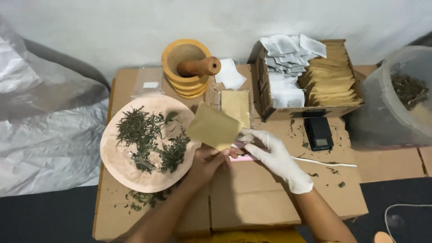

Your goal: Sealing individual tea bag pouches using a handheld heat sealer

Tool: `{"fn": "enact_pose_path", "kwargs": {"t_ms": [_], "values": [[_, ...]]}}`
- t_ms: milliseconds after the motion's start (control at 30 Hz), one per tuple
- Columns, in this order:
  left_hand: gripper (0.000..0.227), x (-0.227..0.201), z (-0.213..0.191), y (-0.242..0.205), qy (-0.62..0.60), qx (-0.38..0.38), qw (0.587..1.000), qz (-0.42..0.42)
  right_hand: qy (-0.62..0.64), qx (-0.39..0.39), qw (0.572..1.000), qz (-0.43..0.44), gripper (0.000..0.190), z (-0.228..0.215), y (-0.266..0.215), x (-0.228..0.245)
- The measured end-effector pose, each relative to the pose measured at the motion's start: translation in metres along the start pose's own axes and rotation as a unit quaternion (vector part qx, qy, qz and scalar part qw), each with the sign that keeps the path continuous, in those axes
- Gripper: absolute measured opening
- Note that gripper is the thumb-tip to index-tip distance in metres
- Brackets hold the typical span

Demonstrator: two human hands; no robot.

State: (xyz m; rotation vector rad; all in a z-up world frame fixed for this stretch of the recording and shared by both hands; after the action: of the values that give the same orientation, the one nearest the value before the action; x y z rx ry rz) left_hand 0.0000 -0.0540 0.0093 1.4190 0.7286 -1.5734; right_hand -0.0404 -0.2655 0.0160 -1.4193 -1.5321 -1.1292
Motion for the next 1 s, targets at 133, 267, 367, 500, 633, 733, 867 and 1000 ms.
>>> {"fn": "enact_pose_path", "kwargs": {"t_ms": [133,267,367,500,633,733,867,1000], "values": [[0.028,-0.005,0.011,0.003,0.032,0.044,0.998,0.026,0.212,-0.101,0.963,0.135,0.026,0.006,-0.004,0.004],[0.021,0.007,0.02,-0.004,0.045,0.033,0.998,-0.042,0.255,-0.143,0.946,0.139,0.014,-0.007,-0.003,-0.036],[0.029,0.005,0.033,-0.006,0.039,0.012,0.994,-0.101,0.26,-0.146,0.942,0.154,0.024,-0.017,-0.007,-0.052],[0.033,0.007,0.042,-0.001,0.113,0.031,0.991,-0.064,0.294,-0.114,0.941,0.124,0.044,-0.038,-0.004,-0.037],[0.03,-0.022,0.064,0.024,0.142,0.088,0.985,0.041,0.136,-0.049,0.989,0.018,0.051,-0.081,0.001,0.059],[0.02,-0.025,0.085,0.055,0.195,0.049,0.976,0.084,0.009,0.005,0.996,-0.091,0.038,-0.134,0.015,0.11],[0.078,-0.053,0.112,0.117,0.364,0.13,0.916,-0.109,-0.377,0.052,0.901,-0.206,0.007,-0.203,0.039,0.111],[0.076,-0.043,0.15,0.163,0.295,0.065,0.941,0.151,-0.647,0.013,0.734,-0.206,0.032,-0.258,0.067,0.048]]}}
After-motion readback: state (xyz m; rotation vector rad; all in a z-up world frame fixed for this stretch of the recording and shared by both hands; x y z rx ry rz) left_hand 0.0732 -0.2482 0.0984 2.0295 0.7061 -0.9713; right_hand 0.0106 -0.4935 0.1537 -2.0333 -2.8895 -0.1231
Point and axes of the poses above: each hand's wrist, its own y-axis towards the middle knuckle, its own z-axis out of the palm, x = y × z, the point moved 3 cm from there along y, towards the middle knuckle, and after that the axes turned 8 degrees about -z, right-handed, at the moved point
